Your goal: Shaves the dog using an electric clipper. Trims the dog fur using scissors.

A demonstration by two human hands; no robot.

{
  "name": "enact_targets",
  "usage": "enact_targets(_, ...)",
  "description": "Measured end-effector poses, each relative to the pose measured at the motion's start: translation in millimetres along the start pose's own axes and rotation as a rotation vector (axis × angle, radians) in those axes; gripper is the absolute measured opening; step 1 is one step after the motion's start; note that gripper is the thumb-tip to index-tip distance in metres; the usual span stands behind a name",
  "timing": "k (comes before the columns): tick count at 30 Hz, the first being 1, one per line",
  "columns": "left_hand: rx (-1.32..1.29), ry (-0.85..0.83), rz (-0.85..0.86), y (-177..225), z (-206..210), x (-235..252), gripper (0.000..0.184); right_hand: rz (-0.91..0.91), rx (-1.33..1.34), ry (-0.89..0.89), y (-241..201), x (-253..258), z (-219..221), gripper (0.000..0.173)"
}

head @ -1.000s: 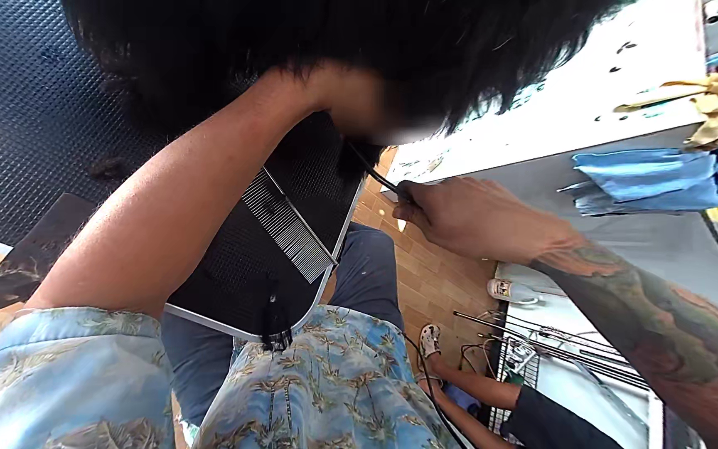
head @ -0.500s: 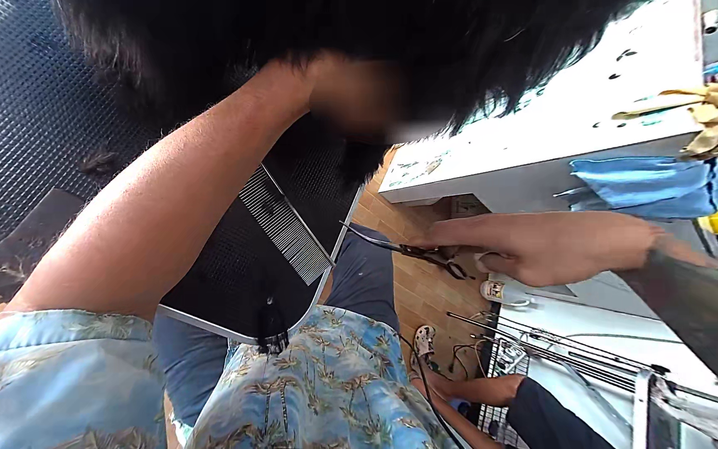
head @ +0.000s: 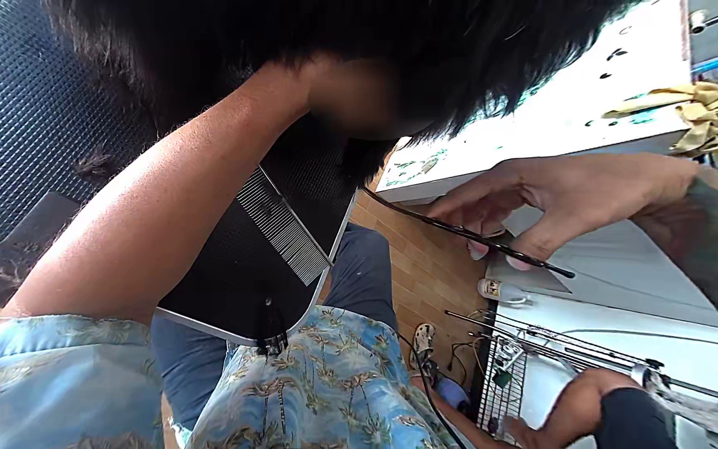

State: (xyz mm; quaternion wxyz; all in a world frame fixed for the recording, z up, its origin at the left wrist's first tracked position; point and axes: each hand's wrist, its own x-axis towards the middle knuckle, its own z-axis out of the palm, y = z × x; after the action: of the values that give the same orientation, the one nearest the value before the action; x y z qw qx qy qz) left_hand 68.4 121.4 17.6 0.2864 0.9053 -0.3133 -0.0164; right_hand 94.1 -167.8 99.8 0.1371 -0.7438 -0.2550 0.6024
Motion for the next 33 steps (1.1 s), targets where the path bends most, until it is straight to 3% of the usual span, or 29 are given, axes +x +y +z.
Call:
enact_targets(9,-0.003,-0.024,-0.042,2.4,-1.1,0.2,0.045,0.001,0.019,0.071,2.2,14.8,4.7,0.059)
enact_targets(19,-0.033,-0.069,-0.083,6.4,-1.8,-1.4,0.042,-0.008,0.063,0.104,2.0,14.2,9.8,0.057)
enact_targets(21,-0.046,-0.142,-0.084,4.7,-3.9,2.8,0.045,0.002,0.048,0.105,3.0,13.9,11.3,0.057)
enact_targets(23,-0.049,-0.068,0.158,-30.8,19.8,25.1,0.049,0.017,0.004,0.110,4.1,13.4,13.5,0.058)
enact_targets(24,-0.082,0.203,0.421,-67.8,60.7,52.8,0.052,0.011,-0.031,0.117,6.2,13.3,14.7,0.058)
enact_targets(26,-0.151,0.283,0.597,-96.3,87.0,84.2,0.055,-0.011,-0.071,0.127,8.1,12.5,16.8,0.062)
enact_targets(28,-0.109,0.173,0.440,-69.5,60.3,56.0,0.053,-0.036,-0.062,0.140,9.3,11.2,17.8,0.063)
enact_targets(29,-0.081,-0.078,0.193,-34.8,22.5,28.4,0.049,-0.051,-0.064,0.150,9.2,10.6,18.4,0.064)
enact_targets(30,-0.093,-0.167,0.017,-9.6,3.6,12.6,0.044,-0.064,-0.063,0.155,9.1,10.4,18.7,0.064)
enact_targets(33,-0.145,-0.121,-0.081,5.6,-0.7,-0.2,0.039,-0.080,-0.066,0.168,7.8,8.9,18.1,0.064)
